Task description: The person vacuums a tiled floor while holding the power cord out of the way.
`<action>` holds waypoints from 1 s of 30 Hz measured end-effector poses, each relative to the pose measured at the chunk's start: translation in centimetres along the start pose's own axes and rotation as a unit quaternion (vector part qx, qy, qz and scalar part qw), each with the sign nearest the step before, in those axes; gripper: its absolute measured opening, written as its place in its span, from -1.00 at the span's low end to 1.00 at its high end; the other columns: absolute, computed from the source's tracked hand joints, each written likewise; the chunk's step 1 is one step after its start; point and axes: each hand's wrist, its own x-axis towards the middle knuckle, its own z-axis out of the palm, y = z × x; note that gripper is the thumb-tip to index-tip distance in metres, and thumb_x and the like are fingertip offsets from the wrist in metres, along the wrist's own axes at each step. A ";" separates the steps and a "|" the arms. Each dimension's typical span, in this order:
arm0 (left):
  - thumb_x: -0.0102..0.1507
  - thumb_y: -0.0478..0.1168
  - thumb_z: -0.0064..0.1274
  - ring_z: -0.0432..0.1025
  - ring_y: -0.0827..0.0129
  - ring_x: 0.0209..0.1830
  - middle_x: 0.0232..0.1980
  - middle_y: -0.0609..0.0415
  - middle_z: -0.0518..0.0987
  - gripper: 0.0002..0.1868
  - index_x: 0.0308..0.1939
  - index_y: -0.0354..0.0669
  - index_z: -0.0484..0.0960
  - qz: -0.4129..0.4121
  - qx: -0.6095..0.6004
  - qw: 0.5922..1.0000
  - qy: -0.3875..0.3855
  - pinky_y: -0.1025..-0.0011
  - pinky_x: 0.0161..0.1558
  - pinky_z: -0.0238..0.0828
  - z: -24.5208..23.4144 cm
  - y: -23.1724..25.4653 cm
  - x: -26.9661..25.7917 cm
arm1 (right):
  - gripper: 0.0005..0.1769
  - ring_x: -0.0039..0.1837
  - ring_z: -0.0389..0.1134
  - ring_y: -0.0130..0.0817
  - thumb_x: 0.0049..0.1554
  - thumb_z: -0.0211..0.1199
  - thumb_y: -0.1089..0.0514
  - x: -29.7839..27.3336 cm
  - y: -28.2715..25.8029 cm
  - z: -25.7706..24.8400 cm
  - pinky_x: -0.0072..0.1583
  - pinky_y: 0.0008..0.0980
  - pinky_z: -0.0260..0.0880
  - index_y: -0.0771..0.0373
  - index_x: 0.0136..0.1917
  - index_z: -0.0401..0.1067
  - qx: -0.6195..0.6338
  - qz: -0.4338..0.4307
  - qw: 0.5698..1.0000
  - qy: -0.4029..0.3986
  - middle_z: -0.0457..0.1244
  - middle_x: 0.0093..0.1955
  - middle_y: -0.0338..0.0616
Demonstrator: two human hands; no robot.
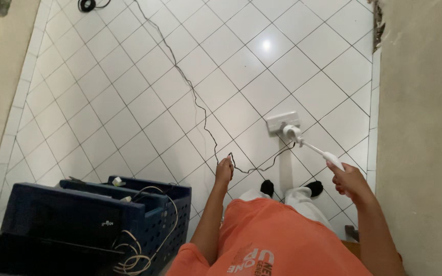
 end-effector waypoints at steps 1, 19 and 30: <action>0.44 0.05 -0.21 0.00 0.57 -0.73 -0.65 0.29 0.19 -0.58 -0.48 0.00 0.30 0.003 0.000 1.000 0.000 0.47 -0.66 -0.13 -0.2 -0.1 0.0 | -0.49 -0.49 -0.08 -0.53 0.15 0.28 -0.22 -0.3 -0.6 0.0 -0.42 -0.44 -0.09 0.30 -0.03 0.38 -0.008 0.004 1.000 -0.013 -0.04 -0.49 -0.33; 0.45 0.05 -0.25 0.01 0.54 -0.76 -0.66 0.26 0.19 -0.57 -0.48 -0.02 0.28 0.038 -0.060 0.996 0.053 0.46 -0.66 -0.09 -2.6 6.4 0.4 | -0.33 -0.46 0.27 -0.34 0.28 0.04 -0.34 8.6 -5.4 10.6 -0.36 -0.28 0.30 0.36 -0.16 0.41 -0.243 -0.105 0.962 0.072 0.26 -0.43 -0.10; 0.41 0.07 -0.19 0.08 0.49 -0.77 -0.68 0.21 0.26 -0.58 -0.47 -0.02 0.39 0.081 -0.040 0.990 0.108 0.43 -0.67 0.00 -1.5 5.3 11.8 | -0.29 -0.28 0.33 -0.16 0.36 -0.04 -0.36 22.9 -13.3 14.7 -0.18 -0.11 0.35 0.37 -0.03 0.46 -0.320 -0.200 0.921 0.095 0.35 -0.26 0.10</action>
